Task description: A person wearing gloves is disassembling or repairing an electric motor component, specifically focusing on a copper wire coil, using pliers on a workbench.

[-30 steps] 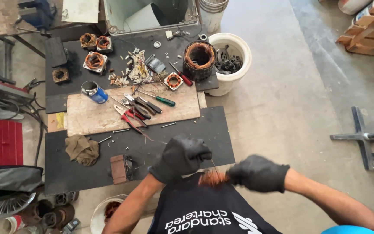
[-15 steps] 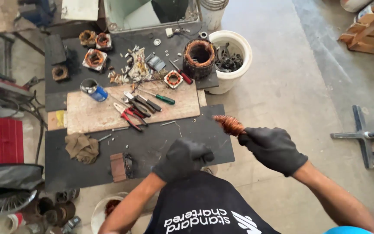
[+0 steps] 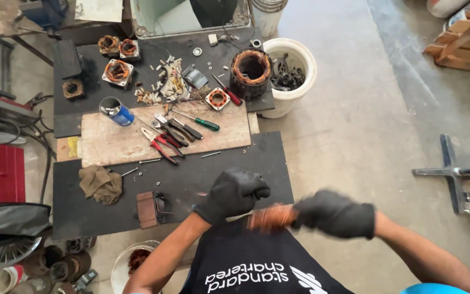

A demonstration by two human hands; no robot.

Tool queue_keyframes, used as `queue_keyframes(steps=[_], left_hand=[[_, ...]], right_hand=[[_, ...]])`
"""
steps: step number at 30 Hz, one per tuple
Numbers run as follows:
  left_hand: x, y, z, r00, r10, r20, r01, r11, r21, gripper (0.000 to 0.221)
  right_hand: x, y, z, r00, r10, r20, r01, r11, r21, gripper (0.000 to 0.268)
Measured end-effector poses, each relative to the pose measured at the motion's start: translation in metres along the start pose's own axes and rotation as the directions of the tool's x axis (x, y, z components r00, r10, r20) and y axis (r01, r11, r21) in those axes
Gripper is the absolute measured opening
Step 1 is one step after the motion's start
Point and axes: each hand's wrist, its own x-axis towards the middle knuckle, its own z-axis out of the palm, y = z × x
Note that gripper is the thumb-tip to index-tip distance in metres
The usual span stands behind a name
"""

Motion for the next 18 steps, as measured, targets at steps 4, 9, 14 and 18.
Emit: queue_keyframes(steps=[4,9,14,18], left_hand=[[0.001,0.029,-0.008,0.999,-0.033,0.026,0.035,0.996,-0.077,0.01],[0.0,-0.001,0.0,0.999,-0.034,0.01,0.035,0.999,-0.025,0.01],[-0.013,0.002,0.008,0.982,-0.182,0.042,0.183,0.983,-0.001,0.006],[-0.012,0.001,0.008,1.0,-0.02,-0.01,0.021,1.0,0.009,0.011]], right_hand=[[0.002,0.042,-0.007,0.806,0.495,-0.325,-0.559,0.816,-0.143,0.044],[0.0,0.015,0.01,0.967,0.164,0.195,-0.124,0.972,-0.2,0.036],[0.016,0.018,-0.01,0.743,0.632,-0.222,-0.634,0.77,0.068,0.021],[0.0,0.026,0.037,0.945,0.227,0.236,-0.167,0.954,-0.25,0.023]])
